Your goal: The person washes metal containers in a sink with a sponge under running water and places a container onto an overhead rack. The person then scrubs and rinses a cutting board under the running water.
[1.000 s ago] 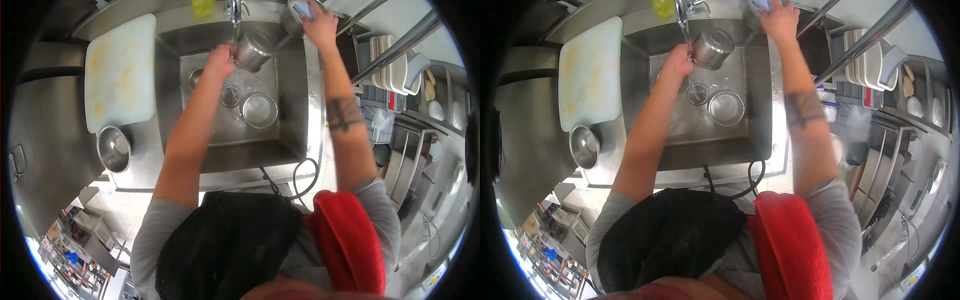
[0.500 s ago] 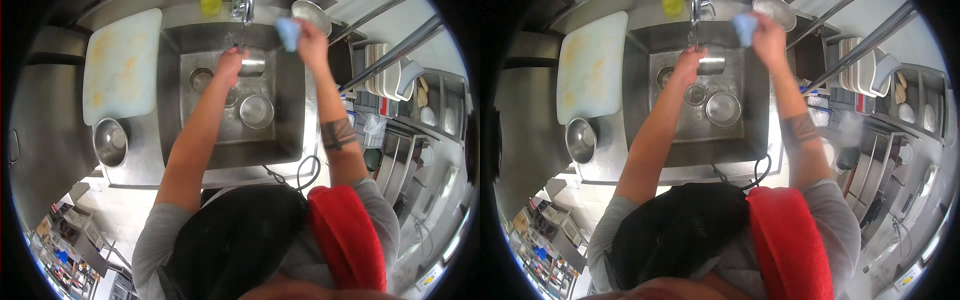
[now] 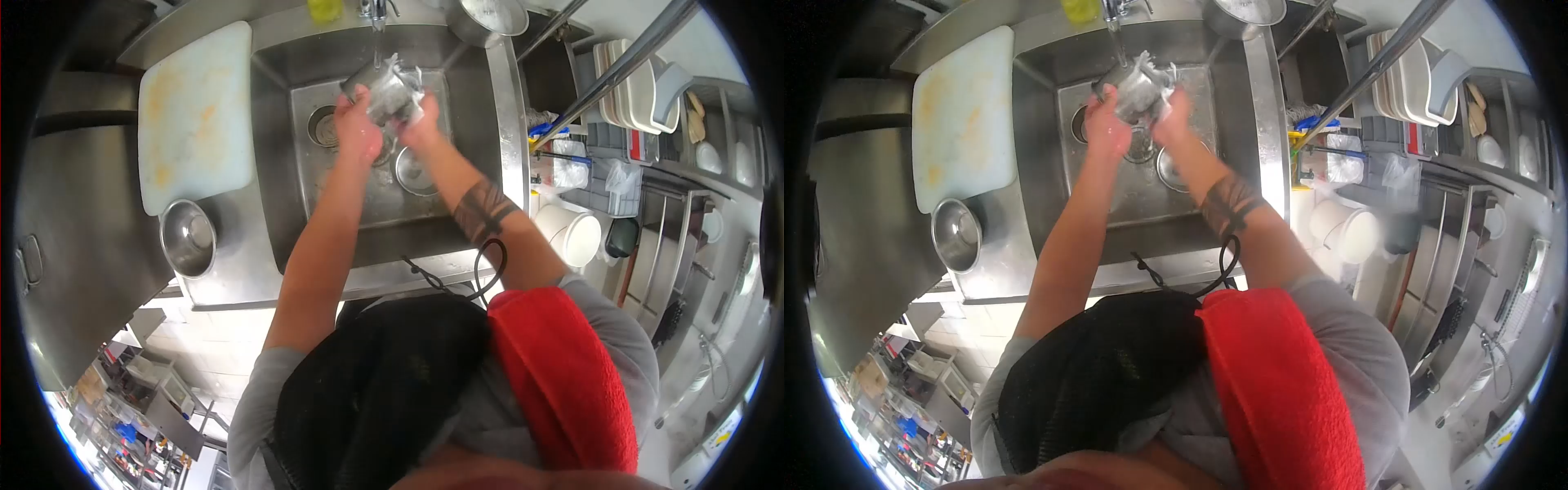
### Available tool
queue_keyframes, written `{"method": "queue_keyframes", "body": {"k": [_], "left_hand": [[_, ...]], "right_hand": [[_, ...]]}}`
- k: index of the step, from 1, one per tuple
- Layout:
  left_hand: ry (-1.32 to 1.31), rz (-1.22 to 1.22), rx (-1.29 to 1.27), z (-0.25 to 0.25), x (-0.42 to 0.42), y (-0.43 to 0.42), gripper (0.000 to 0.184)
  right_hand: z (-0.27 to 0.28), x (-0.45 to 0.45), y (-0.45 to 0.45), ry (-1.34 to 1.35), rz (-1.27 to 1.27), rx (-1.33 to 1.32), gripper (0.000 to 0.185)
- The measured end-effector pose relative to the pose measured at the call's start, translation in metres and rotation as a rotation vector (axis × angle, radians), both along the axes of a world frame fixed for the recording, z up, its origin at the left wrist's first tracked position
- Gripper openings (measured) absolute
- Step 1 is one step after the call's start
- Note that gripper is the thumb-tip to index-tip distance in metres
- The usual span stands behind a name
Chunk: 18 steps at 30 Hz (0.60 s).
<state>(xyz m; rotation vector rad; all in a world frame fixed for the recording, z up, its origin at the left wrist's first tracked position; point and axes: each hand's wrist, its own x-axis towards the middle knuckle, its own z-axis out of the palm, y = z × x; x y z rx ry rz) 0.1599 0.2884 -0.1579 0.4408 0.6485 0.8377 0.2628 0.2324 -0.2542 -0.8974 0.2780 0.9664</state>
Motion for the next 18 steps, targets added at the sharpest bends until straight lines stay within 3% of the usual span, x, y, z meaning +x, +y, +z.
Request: {"method": "queue_keyframes", "body": {"k": [2, 3, 5, 7, 9, 10, 11, 13, 14, 17, 18], "left_hand": [[0.706, -0.094, 0.468, -0.034, 0.011, 0.002, 0.025], [0.710, -0.080, 0.455, -0.028, 0.010, 0.004, 0.025], [1.031, -0.391, 0.714, 0.004, 0.010, 0.019, 0.029], [0.996, -0.443, 0.813, 0.014, 0.000, 0.032, 0.031], [0.548, -0.394, 0.194, 0.015, -0.007, 0.042, 0.032], [0.564, -0.366, 0.107, 0.011, -0.008, 0.047, 0.030], [0.565, -0.371, 0.109, 0.005, -0.009, 0.048, 0.030], [0.128, -0.293, -0.300, -0.021, -0.005, 0.052, 0.030], [0.072, -0.285, -0.470, -0.021, -0.006, 0.051, 0.034], [0.007, -0.211, -0.595, -0.032, -0.015, 0.039, 0.039], [0.017, -0.211, -0.598, -0.033, -0.020, 0.035, 0.039]], "right_hand": [[0.069, -0.043, 0.017, -0.450, -0.276, -0.534, 0.024], [0.088, -0.040, 0.022, -0.454, -0.258, -0.537, 0.024], [0.099, -0.019, 0.020, -1.187, -0.076, -0.766, 0.029], [0.091, 0.023, 0.023, -1.036, 0.068, -0.642, 0.027], [0.084, 0.059, 0.023, -0.294, 0.356, -0.286, 0.026], [0.079, 0.065, 0.020, -0.111, 0.339, -0.338, 0.027], [0.070, 0.061, 0.015, -0.110, 0.334, -0.337, 0.027], [0.062, 0.046, -0.001, 0.121, 0.494, -0.231, 0.031], [0.091, 0.034, -0.008, 0.402, 0.491, -0.026, 0.042], [0.108, 0.007, -0.025, 0.298, 0.380, 0.090, 0.053], [0.138, -0.002, -0.028, 0.200, 0.269, -0.050, 0.053]]}}
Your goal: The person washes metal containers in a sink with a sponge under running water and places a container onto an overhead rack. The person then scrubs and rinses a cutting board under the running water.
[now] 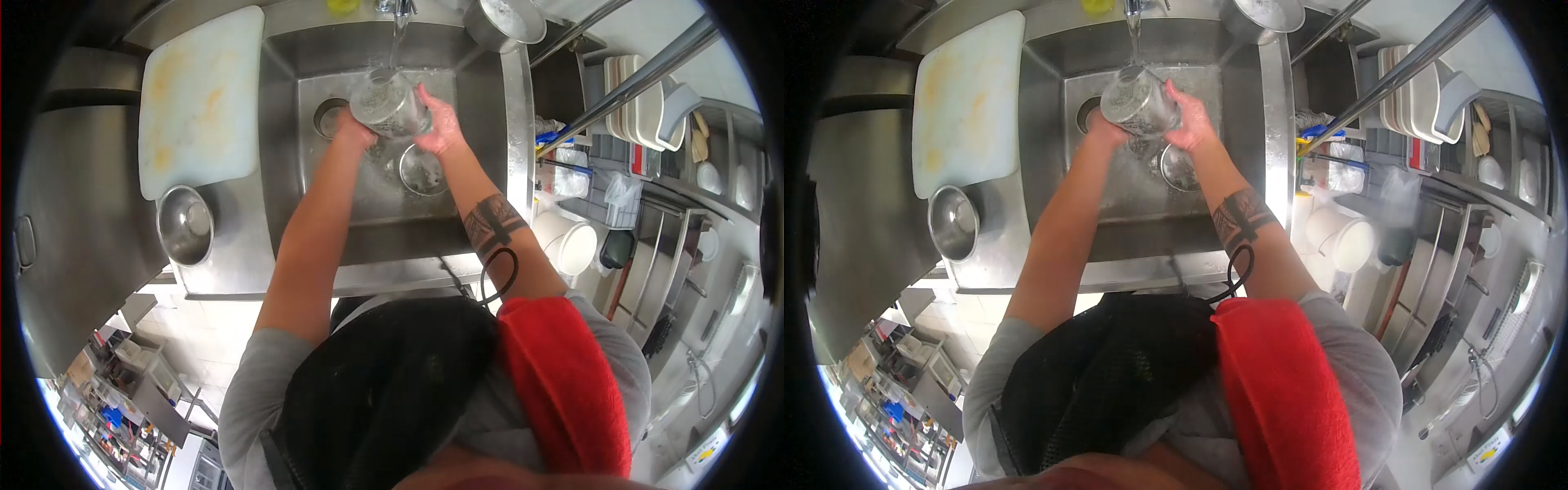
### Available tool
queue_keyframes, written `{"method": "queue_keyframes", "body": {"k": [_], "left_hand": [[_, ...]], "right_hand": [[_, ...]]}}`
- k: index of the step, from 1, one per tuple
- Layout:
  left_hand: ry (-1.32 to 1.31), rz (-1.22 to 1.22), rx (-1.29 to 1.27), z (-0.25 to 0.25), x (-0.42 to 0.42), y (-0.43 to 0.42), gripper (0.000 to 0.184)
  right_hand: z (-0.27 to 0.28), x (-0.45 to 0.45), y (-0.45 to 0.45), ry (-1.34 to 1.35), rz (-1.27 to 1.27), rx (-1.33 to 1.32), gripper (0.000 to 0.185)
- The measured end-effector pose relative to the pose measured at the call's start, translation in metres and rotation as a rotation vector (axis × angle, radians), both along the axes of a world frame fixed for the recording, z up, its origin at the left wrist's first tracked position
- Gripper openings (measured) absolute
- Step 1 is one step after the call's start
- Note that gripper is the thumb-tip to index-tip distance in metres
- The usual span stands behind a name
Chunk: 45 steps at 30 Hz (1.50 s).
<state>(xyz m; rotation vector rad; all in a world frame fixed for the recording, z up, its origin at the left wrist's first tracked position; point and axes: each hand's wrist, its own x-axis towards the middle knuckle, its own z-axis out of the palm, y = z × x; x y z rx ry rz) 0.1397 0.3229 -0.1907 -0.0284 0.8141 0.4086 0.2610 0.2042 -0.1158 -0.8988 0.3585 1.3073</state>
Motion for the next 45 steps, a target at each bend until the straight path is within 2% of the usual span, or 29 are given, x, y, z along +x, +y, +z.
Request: {"method": "queue_keyframes", "body": {"k": [4, 6, 7, 9, 10, 11, 13, 15, 17, 18, 19, 20, 21, 23, 24, 25, 27, 30, 32, 33, 34, 36, 38, 39, 41, 42, 43, 44, 45], "left_hand": [[0.369, -0.123, 0.276, 0.029, 0.000, -0.024, 0.051], [0.595, -0.213, 0.701, 0.080, 0.013, -0.057, 0.060], [0.596, -0.217, 0.697, 0.070, 0.010, -0.058, 0.060], [0.212, -0.255, 0.425, 0.041, 0.008, -0.034, 0.057], [0.207, -0.252, 0.424, 0.032, 0.006, -0.014, 0.057], [0.100, -0.373, 0.307, 0.023, 0.001, 0.005, 0.056], [-0.007, -0.485, 0.189, 0.031, -0.003, 0.015, 0.054], [0.132, -0.684, 0.238, 0.058, -0.012, 0.009, 0.051], [0.132, -0.563, 0.313, 0.062, -0.012, -0.014, 0.048], [0.013, -0.313, 0.259, 0.048, -0.010, -0.029, 0.046], [-0.099, -0.066, 0.194, 0.037, -0.012, -0.039, 0.043], [-0.092, -0.065, 0.183, 0.029, -0.015, -0.041, 0.043], [-0.159, -0.069, 0.130, 0.021, -0.016, -0.036, 0.041], [-0.229, -0.045, 0.091, 0.022, -0.014, -0.022, 0.038], [-0.172, -0.102, 0.138, 0.034, -0.015, -0.019, 0.036], [-0.113, -0.162, 0.184, 0.041, -0.016, -0.017, 0.034], [-0.108, -0.151, 0.153, 0.046, -0.012, -0.016, 0.035], [-0.031, -0.117, 0.214, 0.041, -0.007, -0.018, 0.039], [0.171, -0.321, 0.484, 0.032, -0.003, -0.019, 0.048], [0.170, -0.311, 0.480, 0.022, -0.004, -0.022, 0.048], [0.162, -0.296, 0.470, 0.008, -0.008, -0.029, 0.053], [0.158, -0.283, 0.455, -0.013, -0.012, -0.038, 0.058], [0.226, -0.228, 0.591, -0.024, -0.011, -0.045, 0.064], [0.231, -0.225, 0.584, -0.025, -0.013, -0.049, 0.064], [0.230, -0.221, 0.319, -0.024, -0.012, -0.048, 0.056], [0.232, -0.220, 0.317, -0.042, -0.018, -0.043, 0.056], [0.597, -0.481, 0.678, -0.072, -0.031, -0.035, 0.048], [0.961, -0.743, 1.038, -0.093, -0.045, -0.026, 0.042], [1.117, -0.703, 1.389, -0.093, -0.060, -0.018, 0.036]], "right_hand": [[0.018, 0.017, 0.017, -0.273, 0.106, -0.202, 0.047], [-0.001, 0.014, 0.026, -0.817, 0.201, -0.220, 0.041], [0.000, 0.009, 0.025, -0.814, 0.202, -0.224, 0.041], [0.012, -0.002, 0.029, -0.639, 0.423, -0.271, 0.048], [0.008, -0.013, 0.026, -0.921, 0.591, -0.270, 0.053], [0.005, -0.021, 0.012, -0.920, 0.597, -0.275, 0.053], [0.003, -0.028, -0.010, -2.088, 1.005, 0.072, 0.042], [0.017, -0.026, -0.012, -1.946, 1.223, -0.124, 0.042], [0.066, -0.010, 0.014, -1.341, 1.344, -0.197, 0.044], [0.049, -0.008, 0.018, -1.348, 1.346, -0.196, 0.044], [0.017, -0.012, 0.019, -1.181, 1.024, -0.075, 0.049], [-0.002, -0.017, 0.015, -0.994, 0.707, 0.031, 0.055], [0.003, -0.024, 0.008, -0.989, 0.716, 0.029, 0.055], [0.021, -0.036, 0.000, -1.584, 0.781, -0.010, 0.058], [0.013, -0.036, -0.001, -1.575, 0.794, 0.000, 0.058], [0.003, -0.037, -0.001, -2.002, 0.791, -0.065, 0.060], [-0.004, -0.034, -0.001, -2.436, 0.746, -0.127, 0.062], [-0.004, -0.023, -0.003, -2.303, 0.888, -0.179, 0.062], [-0.014, -0.013, 0.000, -1.496, 1.055, -0.036, 0.058], [-0.024, -0.005, 0.002, -1.498, 1.066, -0.033, 0.058], [-0.028, 0.000, 0.005, -1.037, 0.869, -0.066, 0.057], [-0.032, 0.000, 0.004, -0.577, 0.658, -0.100, 0.056], [0.003, -0.014, 0.008, -0.559, 0.332, -0.249, 0.048], [-0.006, -0.020, 0.008, -0.554, 0.340, -0.253, 0.048], [-0.036, -0.031, 0.012, -1.285, 0.541, -0.542, 0.040], [-0.042, -0.040, 0.009, -1.386, 0.516, -0.443, 0.040], [-0.054, -0.047, 0.004, -1.381, 0.520, -0.445, 0.040], [-0.072, -0.055, -0.001, -1.588, 0.767, -0.382, 0.033], [-0.092, -0.061, -0.007, -1.785, 1.019, -0.305, 0.027]]}}
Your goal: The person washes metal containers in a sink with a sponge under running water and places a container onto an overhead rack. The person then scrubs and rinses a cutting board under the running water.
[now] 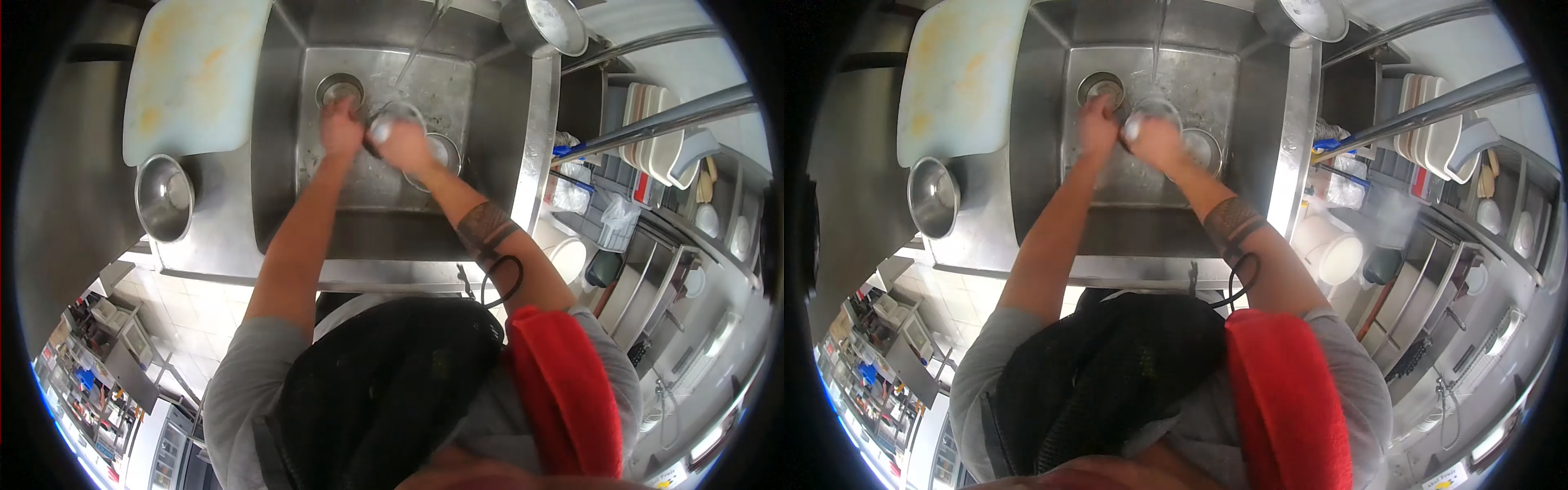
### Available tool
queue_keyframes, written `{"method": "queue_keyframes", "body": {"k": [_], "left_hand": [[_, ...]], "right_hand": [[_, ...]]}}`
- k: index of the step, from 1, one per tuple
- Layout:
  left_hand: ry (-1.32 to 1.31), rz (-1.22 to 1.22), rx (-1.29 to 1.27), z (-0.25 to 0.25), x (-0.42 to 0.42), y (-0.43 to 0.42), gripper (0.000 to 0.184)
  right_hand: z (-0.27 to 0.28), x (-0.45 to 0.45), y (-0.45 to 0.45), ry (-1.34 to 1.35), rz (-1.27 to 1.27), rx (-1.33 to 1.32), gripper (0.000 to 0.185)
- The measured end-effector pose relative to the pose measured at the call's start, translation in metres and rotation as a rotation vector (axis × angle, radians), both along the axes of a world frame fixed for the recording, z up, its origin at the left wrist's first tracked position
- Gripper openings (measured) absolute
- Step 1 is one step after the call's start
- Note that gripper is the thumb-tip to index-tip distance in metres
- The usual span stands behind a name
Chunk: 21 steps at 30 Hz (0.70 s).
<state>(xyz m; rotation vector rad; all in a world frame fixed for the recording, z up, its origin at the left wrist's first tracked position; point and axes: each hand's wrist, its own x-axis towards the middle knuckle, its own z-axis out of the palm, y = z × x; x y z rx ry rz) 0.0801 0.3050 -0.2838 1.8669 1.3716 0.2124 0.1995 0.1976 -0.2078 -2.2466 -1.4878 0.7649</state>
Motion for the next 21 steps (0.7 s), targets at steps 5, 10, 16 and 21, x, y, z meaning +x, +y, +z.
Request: {"method": "queue_keyframes", "body": {"k": [5, 10, 16, 21], "left_hand": [[0.417, -0.494, 0.477, -0.015, -0.039, 0.027, 0.028], [0.640, -0.759, 0.109, 0.011, 0.028, 0.035, 0.025], [0.157, -0.863, 0.226, 0.110, 0.118, 0.025, 0.020], [-0.139, -0.398, -0.003, 0.162, 0.145, 0.056, 0.032]], "right_hand": [[-0.067, -0.046, -0.040, -0.148, 0.617, -0.077, 0.032], [-0.055, -0.043, -0.076, 0.163, 0.386, -0.031, 0.031], [0.072, 0.091, -0.063, -0.004, -0.275, 0.531, 0.044], [0.193, 0.229, 0.018, -0.618, -0.409, 0.714, 0.036]]}}
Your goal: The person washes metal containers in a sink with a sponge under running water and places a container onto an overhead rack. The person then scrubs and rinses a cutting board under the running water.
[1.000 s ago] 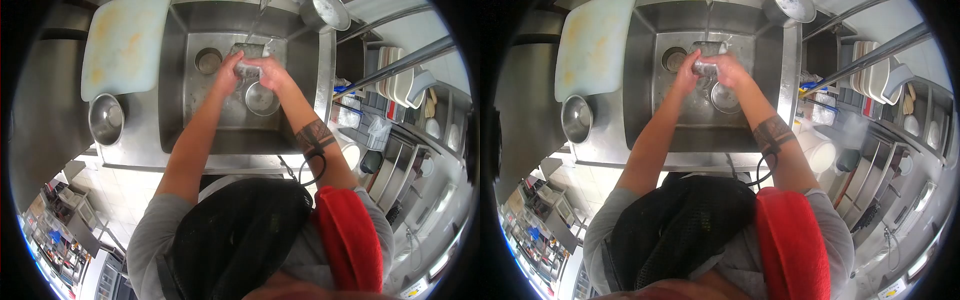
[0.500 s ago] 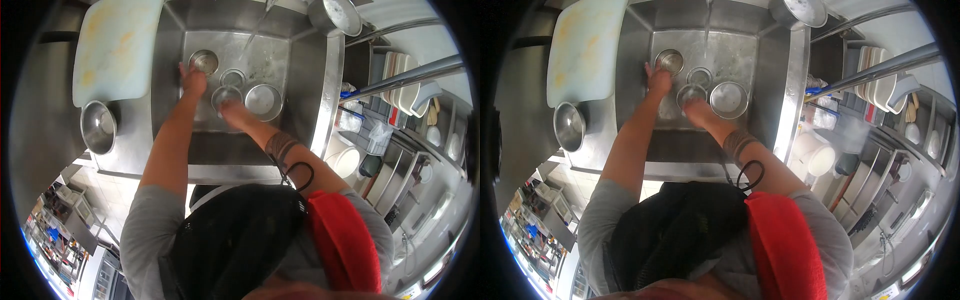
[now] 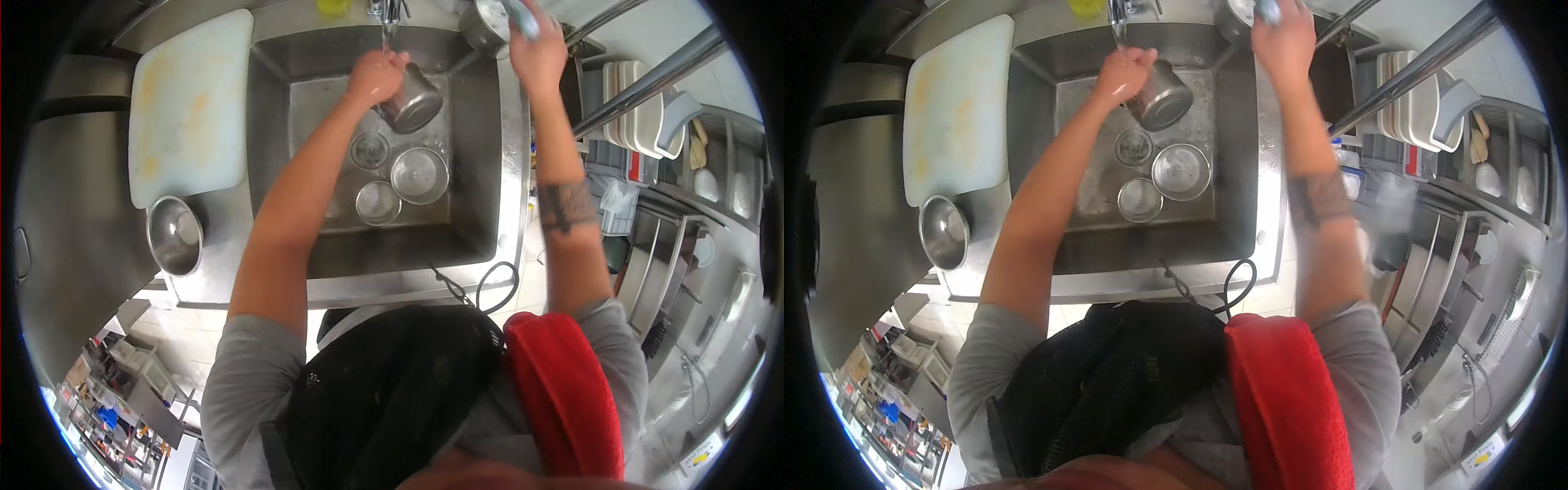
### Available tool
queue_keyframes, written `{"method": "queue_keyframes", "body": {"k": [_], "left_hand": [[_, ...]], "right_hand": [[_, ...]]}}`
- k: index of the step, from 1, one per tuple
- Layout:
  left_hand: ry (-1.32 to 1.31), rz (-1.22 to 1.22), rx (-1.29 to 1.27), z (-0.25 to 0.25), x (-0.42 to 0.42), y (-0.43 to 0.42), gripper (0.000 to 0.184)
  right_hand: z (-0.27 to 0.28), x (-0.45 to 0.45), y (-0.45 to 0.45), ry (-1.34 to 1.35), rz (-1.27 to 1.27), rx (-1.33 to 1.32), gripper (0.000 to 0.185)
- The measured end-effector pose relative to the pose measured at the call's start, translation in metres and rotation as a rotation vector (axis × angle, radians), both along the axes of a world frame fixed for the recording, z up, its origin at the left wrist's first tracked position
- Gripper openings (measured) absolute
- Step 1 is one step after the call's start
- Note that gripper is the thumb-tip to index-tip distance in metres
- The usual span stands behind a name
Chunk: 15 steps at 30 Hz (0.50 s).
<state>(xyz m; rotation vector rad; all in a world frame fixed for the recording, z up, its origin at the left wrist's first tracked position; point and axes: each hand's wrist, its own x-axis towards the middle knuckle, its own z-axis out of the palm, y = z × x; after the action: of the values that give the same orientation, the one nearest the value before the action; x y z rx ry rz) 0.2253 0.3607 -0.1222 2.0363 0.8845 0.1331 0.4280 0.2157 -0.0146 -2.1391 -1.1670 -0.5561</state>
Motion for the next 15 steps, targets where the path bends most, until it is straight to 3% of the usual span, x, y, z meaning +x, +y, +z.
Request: {"method": "queue_keyframes", "body": {"k": [2, 3, 5, 6, 8, 10, 11, 12, 13, 15], "left_hand": [[-0.168, 0.360, -0.484, 0.007, -0.008, 0.001, 0.037], [-0.167, 0.360, -0.477, -0.004, -0.012, 0.002, 0.037], [-0.726, 0.563, -1.411, -0.030, -0.020, 0.007, 0.036], [-0.808, 0.591, -1.466, -0.019, -0.026, 0.001, 0.034], [-0.772, 0.615, -1.337, -0.024, -0.034, -0.001, 0.038], [-0.757, 0.638, -1.222, -0.039, -0.035, -0.009, 0.042], [-0.595, 0.689, -0.901, -0.054, -0.029, -0.013, 0.041], [-0.429, 0.725, -0.579, -0.060, -0.023, -0.015, 0.039], [-0.437, 0.723, -0.584, -0.045, -0.024, -0.019, 0.039], [-0.275, 0.213, -0.503, 0.011, -0.038, -0.032, 0.032]], "right_hand": [[-0.035, 0.067, 0.026, -0.010, 0.060, -0.313, 0.030], [-0.055, 0.096, 0.036, -0.007, 0.060, -0.307, 0.030], [-0.082, 0.130, 0.051, -0.197, 0.199, -0.634, 0.031], [-0.070, 0.124, 0.056, -0.196, 0.197, -0.626, 0.031], [-0.022, 0.085, 0.058, 0.184, -0.170, -0.500, 0.032], [0.031, 0.019, 0.036, 0.283, 0.011, -0.231, 0.038], [0.020, 0.002, 0.024, 0.317, -0.061, -0.469, 0.038], [0.009, -0.040, 0.008, 0.134, 0.218, -0.233, 0.040], [-0.008, -0.073, 0.005, 0.097, 0.386, -0.133, 0.039], [-0.042, -0.130, 0.007, 0.263, 0.315, -0.336, 0.042]]}}
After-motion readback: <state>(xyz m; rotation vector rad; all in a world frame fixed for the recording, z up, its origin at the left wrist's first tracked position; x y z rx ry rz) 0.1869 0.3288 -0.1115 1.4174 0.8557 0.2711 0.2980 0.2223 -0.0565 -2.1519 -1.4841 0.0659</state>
